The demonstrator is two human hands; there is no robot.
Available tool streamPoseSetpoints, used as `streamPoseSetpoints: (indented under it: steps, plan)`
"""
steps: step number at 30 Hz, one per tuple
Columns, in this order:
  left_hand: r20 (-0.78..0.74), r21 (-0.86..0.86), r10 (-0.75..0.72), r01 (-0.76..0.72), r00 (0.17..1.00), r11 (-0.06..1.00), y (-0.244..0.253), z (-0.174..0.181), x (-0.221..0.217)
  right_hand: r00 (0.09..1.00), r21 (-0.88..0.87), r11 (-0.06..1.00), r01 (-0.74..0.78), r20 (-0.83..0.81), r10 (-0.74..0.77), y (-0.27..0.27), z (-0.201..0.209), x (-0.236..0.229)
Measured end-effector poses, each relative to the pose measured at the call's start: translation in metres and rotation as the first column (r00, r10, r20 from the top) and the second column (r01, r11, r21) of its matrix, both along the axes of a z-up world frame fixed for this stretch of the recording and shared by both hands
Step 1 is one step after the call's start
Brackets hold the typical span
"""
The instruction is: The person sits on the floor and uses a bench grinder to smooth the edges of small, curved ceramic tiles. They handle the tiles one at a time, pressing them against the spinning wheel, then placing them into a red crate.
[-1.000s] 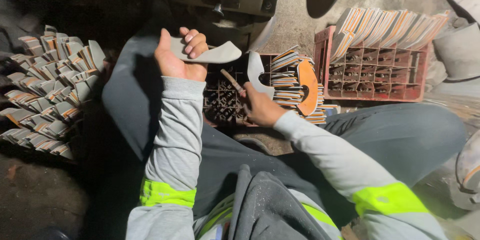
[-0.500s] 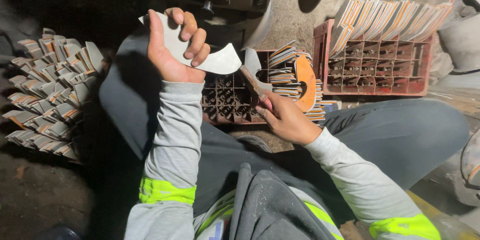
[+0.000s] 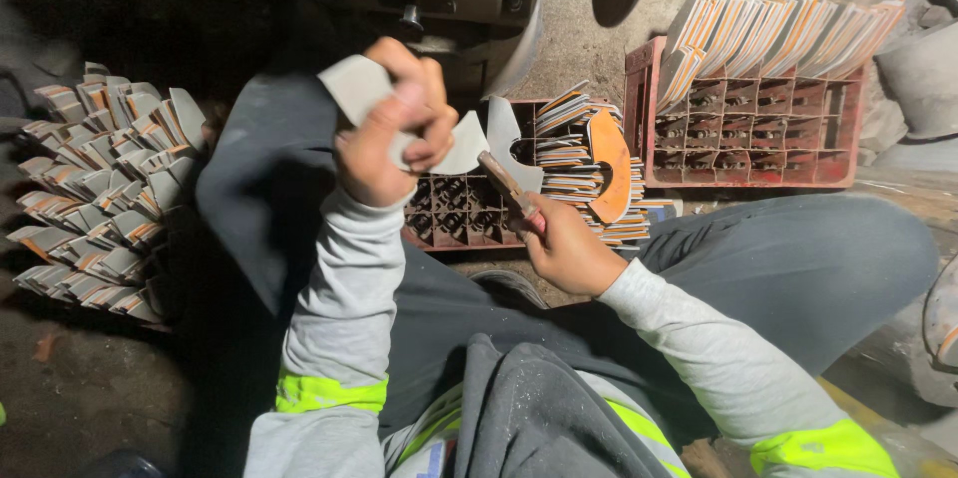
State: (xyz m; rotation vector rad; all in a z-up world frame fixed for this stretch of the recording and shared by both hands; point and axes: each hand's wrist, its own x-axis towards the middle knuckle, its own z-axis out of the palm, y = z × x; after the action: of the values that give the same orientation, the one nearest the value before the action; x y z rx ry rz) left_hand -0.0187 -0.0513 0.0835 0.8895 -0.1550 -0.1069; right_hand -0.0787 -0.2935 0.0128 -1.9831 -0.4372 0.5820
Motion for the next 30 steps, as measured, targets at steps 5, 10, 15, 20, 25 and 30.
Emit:
streamPoseSetpoints:
  steps: [5, 10, 15, 20, 25, 30]
  plan:
    - [0.343, 0.644, -0.163, -0.105, 0.925, 0.757, -0.012, -0.003, -0.007, 0.993, -0.072, 0.997, -0.035, -0.119, 0.026, -0.001, -0.017, -0.013]
    - [0.139, 0.431, -0.016, -0.046, 0.990, 0.901, -0.016, -0.013, -0.012, 0.981, 0.076, 0.996, -0.043, -0.186, 0.056, -0.003, -0.016, -0.013]
    - [-0.180, -0.279, 0.192, -0.237, 0.965, 0.931, 0.003, -0.029, 0.002, 0.981, 0.015, 0.997, -0.075, -0.177, 0.077, -0.004, -0.014, 0.013]
    - [-0.165, -0.292, 0.311, -0.348, 0.936, 0.891, 0.009, -0.040, 0.008, 0.976, -0.020, 0.997, -0.080, -0.203, 0.075, 0.001, -0.016, 0.014]
    - [-0.143, -0.289, 0.314, -0.343, 0.939, 0.894, 0.002, -0.041, 0.006, 0.934, 0.119, 0.993, -0.008, -0.353, 0.050, 0.006, -0.007, 0.015]
    - [-0.101, -0.228, 0.327, -0.341, 0.940, 0.912, -0.008, -0.035, 0.008, 0.967, 0.037, 0.998, -0.041, -0.251, 0.049, 0.006, -0.003, 0.017]
